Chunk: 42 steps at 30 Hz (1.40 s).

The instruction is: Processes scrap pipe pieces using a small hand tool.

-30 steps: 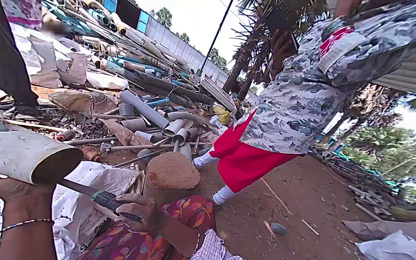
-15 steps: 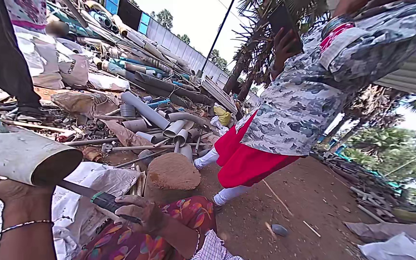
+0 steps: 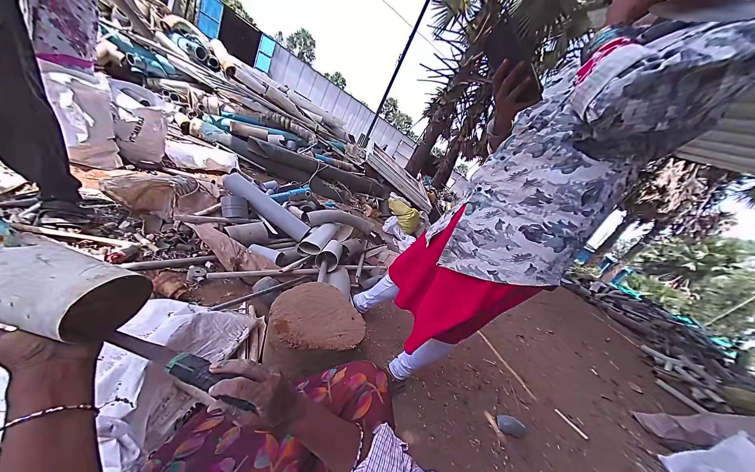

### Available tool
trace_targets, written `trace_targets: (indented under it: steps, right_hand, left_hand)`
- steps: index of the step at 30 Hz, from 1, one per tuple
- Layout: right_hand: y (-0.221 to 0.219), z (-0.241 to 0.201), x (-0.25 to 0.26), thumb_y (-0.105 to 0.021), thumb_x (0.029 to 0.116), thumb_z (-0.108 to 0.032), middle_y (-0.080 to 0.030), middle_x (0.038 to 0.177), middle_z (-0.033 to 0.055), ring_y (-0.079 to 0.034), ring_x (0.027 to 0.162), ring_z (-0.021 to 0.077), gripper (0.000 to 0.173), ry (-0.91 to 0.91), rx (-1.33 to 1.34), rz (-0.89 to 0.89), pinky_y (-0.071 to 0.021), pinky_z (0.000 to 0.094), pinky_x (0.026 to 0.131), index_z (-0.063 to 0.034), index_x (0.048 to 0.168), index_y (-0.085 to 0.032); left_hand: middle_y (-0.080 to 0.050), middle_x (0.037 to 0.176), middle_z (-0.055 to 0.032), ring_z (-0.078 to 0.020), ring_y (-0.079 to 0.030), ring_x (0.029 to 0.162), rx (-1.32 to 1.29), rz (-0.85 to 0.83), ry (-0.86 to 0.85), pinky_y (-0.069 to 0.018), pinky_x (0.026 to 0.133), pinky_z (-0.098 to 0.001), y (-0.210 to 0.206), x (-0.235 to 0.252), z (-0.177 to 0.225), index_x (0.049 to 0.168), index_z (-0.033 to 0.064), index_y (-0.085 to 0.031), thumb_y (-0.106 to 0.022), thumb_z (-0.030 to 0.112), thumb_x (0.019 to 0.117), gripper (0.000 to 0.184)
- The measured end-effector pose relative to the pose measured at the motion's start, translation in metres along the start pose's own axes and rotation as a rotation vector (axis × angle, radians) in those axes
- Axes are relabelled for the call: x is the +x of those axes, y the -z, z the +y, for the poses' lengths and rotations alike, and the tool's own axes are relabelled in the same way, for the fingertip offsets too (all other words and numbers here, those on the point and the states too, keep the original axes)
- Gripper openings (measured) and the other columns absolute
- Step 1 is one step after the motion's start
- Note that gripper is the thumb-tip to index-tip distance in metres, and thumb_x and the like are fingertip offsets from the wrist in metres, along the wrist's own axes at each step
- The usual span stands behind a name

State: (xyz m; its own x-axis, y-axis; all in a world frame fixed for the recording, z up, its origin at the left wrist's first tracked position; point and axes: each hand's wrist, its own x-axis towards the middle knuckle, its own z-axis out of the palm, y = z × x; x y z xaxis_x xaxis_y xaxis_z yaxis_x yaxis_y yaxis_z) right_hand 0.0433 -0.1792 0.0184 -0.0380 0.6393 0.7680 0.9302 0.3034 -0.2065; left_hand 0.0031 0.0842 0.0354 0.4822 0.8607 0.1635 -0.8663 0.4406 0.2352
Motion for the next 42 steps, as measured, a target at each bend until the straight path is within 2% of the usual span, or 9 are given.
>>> trace_targets:
  steps: [6, 10, 14, 18, 22, 28, 32, 37, 42]
  right_hand:
    - [0.000, -0.001, 0.001, -0.066, 0.0900, 0.000, -0.067, 0.115, 0.0350, -0.070, 0.109, 0.0378, 0.019, -0.008, 0.007, -0.014, -0.0573, 0.0369, 0.095, 0.0162, 0.100, -0.069]
    - [-0.002, 0.002, 0.000, -0.066, 0.0891, 0.000, -0.067, 0.114, 0.0351, -0.070, 0.110, 0.0382, 0.020, 0.015, 0.002, -0.007, -0.0566, 0.0362, 0.097, 0.0163, 0.100, -0.069]
    - [-0.003, 0.002, -0.001, -0.065, 0.0906, -0.001, -0.066, 0.115, 0.0349, -0.069, 0.110, 0.0379, 0.020, 0.012, -0.005, -0.010, -0.0567, 0.0365, 0.096, 0.0157, 0.100, -0.069]
    - [-0.001, 0.001, 0.000, -0.068, 0.0882, 0.001, -0.067, 0.115, 0.0351, -0.069, 0.110, 0.0386, 0.019, 0.001, -0.001, -0.021, -0.0570, 0.0370, 0.096, 0.0162, 0.100, -0.070]
    - [-0.003, 0.002, -0.001, -0.068, 0.0870, 0.003, -0.067, 0.115, 0.0346, -0.070, 0.110, 0.0385, 0.018, -0.003, 0.005, -0.016, -0.0571, 0.0367, 0.096, 0.0157, 0.100, -0.070]
    - [-0.003, 0.004, -0.001, -0.070, 0.0862, 0.002, -0.067, 0.115, 0.0350, -0.069, 0.111, 0.0385, 0.019, 0.010, 0.006, -0.018, -0.0558, 0.0361, 0.098, 0.0157, 0.100, -0.070]
    - [-0.003, 0.004, -0.002, -0.069, 0.0871, 0.001, -0.067, 0.115, 0.0340, -0.070, 0.110, 0.0371, 0.019, 0.003, -0.010, -0.021, -0.0573, 0.0361, 0.096, 0.0147, 0.100, -0.070]
    - [-0.004, 0.004, -0.001, -0.066, 0.0897, 0.000, -0.068, 0.113, 0.0330, -0.069, 0.111, 0.0355, 0.018, 0.019, -0.007, 0.014, -0.0557, 0.0335, 0.097, 0.0148, 0.098, -0.068]
    - [0.002, 0.004, 0.000, -0.068, 0.0893, 0.000, -0.068, 0.112, 0.0322, -0.069, 0.113, 0.0329, 0.017, 0.048, -0.012, 0.049, -0.0528, 0.0304, 0.102, 0.0144, 0.098, -0.067]
  left_hand:
    - [-0.061, 0.120, -0.0005, -0.0120, -0.061, 0.116, -0.008, -0.013, -0.007, -0.0518, 0.099, -0.0402, 0.004, 0.003, 0.001, 0.133, 0.0170, -0.044, 0.004, 0.057, 0.1010, 0.071]
    - [-0.063, 0.123, -0.0028, -0.0167, -0.063, 0.116, -0.006, 0.007, -0.040, -0.0530, 0.098, -0.0457, 0.032, 0.019, -0.008, 0.136, 0.0181, -0.047, -0.006, 0.071, 0.0985, 0.076]
    - [-0.062, 0.125, -0.0030, -0.0173, -0.062, 0.117, 0.009, 0.029, -0.034, -0.0522, 0.099, -0.0467, 0.035, 0.022, -0.008, 0.137, 0.0182, -0.046, -0.003, 0.064, 0.1008, 0.072]
    - [-0.062, 0.126, -0.0031, -0.0173, -0.062, 0.118, 0.009, 0.039, -0.052, -0.0518, 0.100, -0.0468, 0.029, 0.019, -0.007, 0.138, 0.0175, -0.045, -0.002, 0.064, 0.1009, 0.073]
    - [-0.064, 0.117, -0.0025, -0.0155, -0.064, 0.112, -0.017, 0.016, -0.054, -0.0536, 0.096, -0.0444, 0.027, 0.019, -0.007, 0.130, 0.0165, -0.048, 0.001, 0.053, 0.1035, 0.066]
    - [-0.063, 0.123, -0.0042, -0.0179, -0.062, 0.117, -0.025, 0.009, -0.041, -0.0521, 0.100, -0.0474, 0.034, 0.023, -0.008, 0.135, 0.0164, -0.047, 0.001, 0.055, 0.1033, 0.069]
    - [-0.062, 0.127, -0.0061, -0.0179, -0.061, 0.120, -0.061, -0.007, -0.033, -0.0506, 0.103, -0.0471, 0.036, 0.028, -0.011, 0.140, 0.0141, -0.045, 0.001, 0.057, 0.1034, 0.073]
    - [-0.054, 0.141, -0.0096, -0.0180, -0.056, 0.128, 0.008, 0.053, -0.106, -0.0463, 0.108, -0.0425, 0.020, 0.021, -0.006, 0.150, 0.0096, -0.033, 0.003, 0.044, 0.1071, 0.066]
    - [-0.051, 0.141, -0.0090, -0.0138, -0.055, 0.125, 0.012, 0.106, -0.152, -0.0475, 0.105, -0.0359, 0.000, 0.009, 0.002, 0.152, 0.0066, -0.027, -0.002, 0.038, 0.1103, 0.057]
